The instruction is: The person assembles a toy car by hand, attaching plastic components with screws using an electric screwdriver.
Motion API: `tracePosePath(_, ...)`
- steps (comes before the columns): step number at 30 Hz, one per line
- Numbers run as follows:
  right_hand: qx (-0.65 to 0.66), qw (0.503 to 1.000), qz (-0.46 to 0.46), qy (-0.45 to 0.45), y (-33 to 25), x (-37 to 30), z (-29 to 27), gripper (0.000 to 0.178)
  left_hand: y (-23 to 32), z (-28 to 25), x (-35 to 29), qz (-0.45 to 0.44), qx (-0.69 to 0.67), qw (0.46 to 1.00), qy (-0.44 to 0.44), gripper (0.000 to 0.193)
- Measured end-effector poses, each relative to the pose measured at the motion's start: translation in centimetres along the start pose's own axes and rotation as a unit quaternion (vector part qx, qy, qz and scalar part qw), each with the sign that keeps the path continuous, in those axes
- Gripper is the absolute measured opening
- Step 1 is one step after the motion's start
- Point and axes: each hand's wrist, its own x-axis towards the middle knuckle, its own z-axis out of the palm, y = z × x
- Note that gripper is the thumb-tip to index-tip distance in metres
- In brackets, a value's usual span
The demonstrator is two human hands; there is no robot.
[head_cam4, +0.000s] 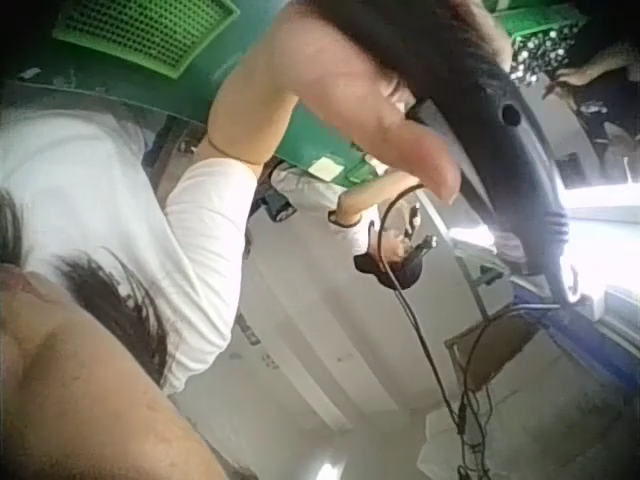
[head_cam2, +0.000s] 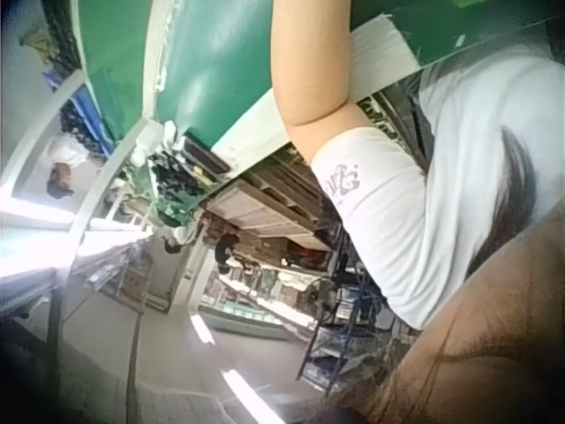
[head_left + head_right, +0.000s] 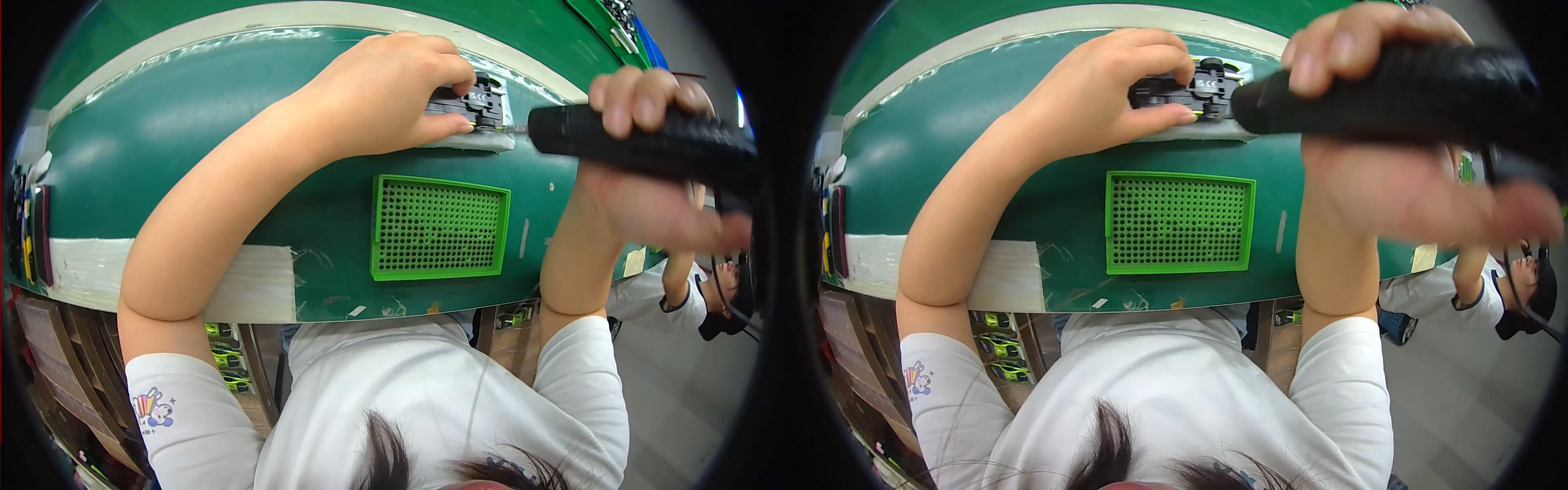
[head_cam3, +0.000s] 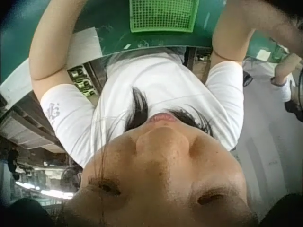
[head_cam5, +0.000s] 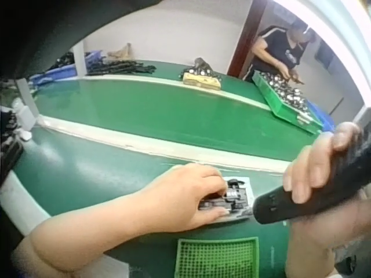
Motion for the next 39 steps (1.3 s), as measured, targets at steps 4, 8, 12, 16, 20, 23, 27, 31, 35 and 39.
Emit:
tracePosePath(4, 0.066, 0.997, 0.046, 0.01, 0.0, 0.3, 4.3, 0.101, -0.4, 0.4, 0.4, 0.004, -0.04, 0.999, -0.001, 0.026)
tracePosePath(8, 0.087, 0.991, 0.096, -0.019, 2.6, 0.0, 6.7, 0.105, -1.0, 0.0, -0.3, 0.013, -0.014, 1.0, 0.019, 0.03)
tracePosePath(12, 0.122, 0.99, 0.064, -0.023, 4.5, -0.7, 6.3, 0.105, -1.0, 0.0, 0.1, -0.003, -0.027, 1.0, -0.002, 0.032)
tracePosePath(16, 0.116, 0.99, 0.08, -0.029, 4.9, -0.8, 6.3, 0.105, -1.0, 0.3, 0.1, -0.006, -0.029, 1.0, 0.005, 0.029)
tracePosePath(20, 0.103, 0.992, 0.055, -0.049, 5.3, -0.9, 6.0, 0.105, -0.9, 0.6, 0.0, 0.014, -0.021, 0.999, 0.029, 0.023)
tracePosePath(23, 0.099, 0.992, 0.071, -0.036, 5.0, -0.9, 6.3, 0.105, -0.9, 0.6, 0.1, 0.009, -0.042, 0.999, 0.022, 0.022)
tracePosePath(27, 0.093, 0.993, 0.055, -0.051, 5.5, -0.7, 6.1, 0.106, -1.2, 0.3, 0.4, 0.003, 0.005, 1.0, -0.026, 0.033)
tracePosePath(31, 0.085, 0.994, 0.039, -0.059, 6.0, -0.8, 6.2, 0.106, -1.3, 0.1, 0.2, 0.006, 0.005, 1.0, -0.022, 0.031)
tracePosePath(35, 0.1, 0.995, 0.015, -0.017, 6.5, -1.1, 7.0, 0.106, -0.7, -0.8, 0.0, -0.032, -0.013, 0.997, -0.066, 0.025)
tracePosePath(39, 0.104, 0.994, 0.027, -0.022, 6.6, -1.3, 7.0, 0.105, -0.9, -1.3, -0.5, -0.017, -0.107, 0.994, 0.01, 0.021)
